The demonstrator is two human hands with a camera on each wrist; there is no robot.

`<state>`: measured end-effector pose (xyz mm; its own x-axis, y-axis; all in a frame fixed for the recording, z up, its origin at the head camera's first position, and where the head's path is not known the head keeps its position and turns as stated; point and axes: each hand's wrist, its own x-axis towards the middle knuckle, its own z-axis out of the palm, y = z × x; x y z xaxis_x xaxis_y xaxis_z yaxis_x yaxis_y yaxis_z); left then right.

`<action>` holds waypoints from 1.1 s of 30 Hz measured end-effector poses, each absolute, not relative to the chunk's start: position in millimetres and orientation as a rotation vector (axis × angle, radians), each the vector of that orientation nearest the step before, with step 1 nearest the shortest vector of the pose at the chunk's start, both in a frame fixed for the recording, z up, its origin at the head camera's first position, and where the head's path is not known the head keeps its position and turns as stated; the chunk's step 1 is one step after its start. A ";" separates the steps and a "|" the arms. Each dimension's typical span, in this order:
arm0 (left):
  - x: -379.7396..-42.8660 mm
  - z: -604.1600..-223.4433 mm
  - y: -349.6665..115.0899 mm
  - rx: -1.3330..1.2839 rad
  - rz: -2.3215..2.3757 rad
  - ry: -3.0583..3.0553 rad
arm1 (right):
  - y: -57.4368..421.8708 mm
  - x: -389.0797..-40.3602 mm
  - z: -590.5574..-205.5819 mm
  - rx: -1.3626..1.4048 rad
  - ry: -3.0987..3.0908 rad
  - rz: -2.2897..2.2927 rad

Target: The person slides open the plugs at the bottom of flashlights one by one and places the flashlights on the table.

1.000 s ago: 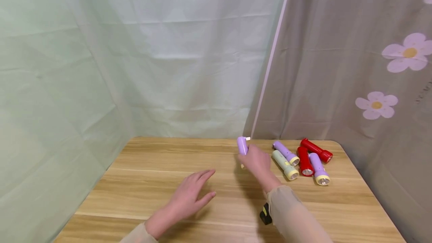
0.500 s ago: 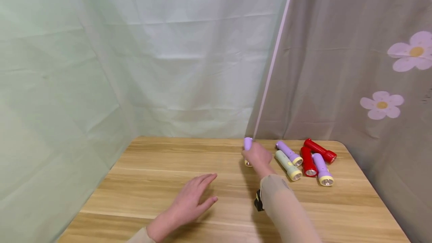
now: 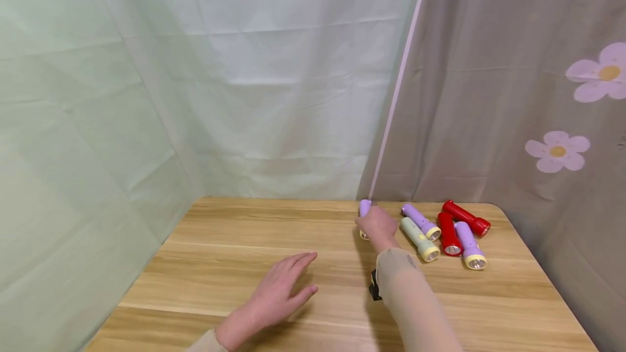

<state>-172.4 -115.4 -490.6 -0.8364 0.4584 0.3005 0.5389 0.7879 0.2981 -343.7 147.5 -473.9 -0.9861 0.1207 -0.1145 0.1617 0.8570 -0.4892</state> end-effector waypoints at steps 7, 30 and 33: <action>-171.8 -489.9 -113.0 -0.794 -0.560 -2.772 | 149.8 -342.8 -470.7 0.188 2.946 -0.768; -171.6 -494.1 -110.4 -0.809 -0.582 -2.767 | 156.9 -335.3 -461.1 0.115 2.986 -0.742; -172.7 -494.4 -109.9 -0.808 -0.579 -2.764 | 159.4 -336.6 -456.1 0.080 3.045 -0.694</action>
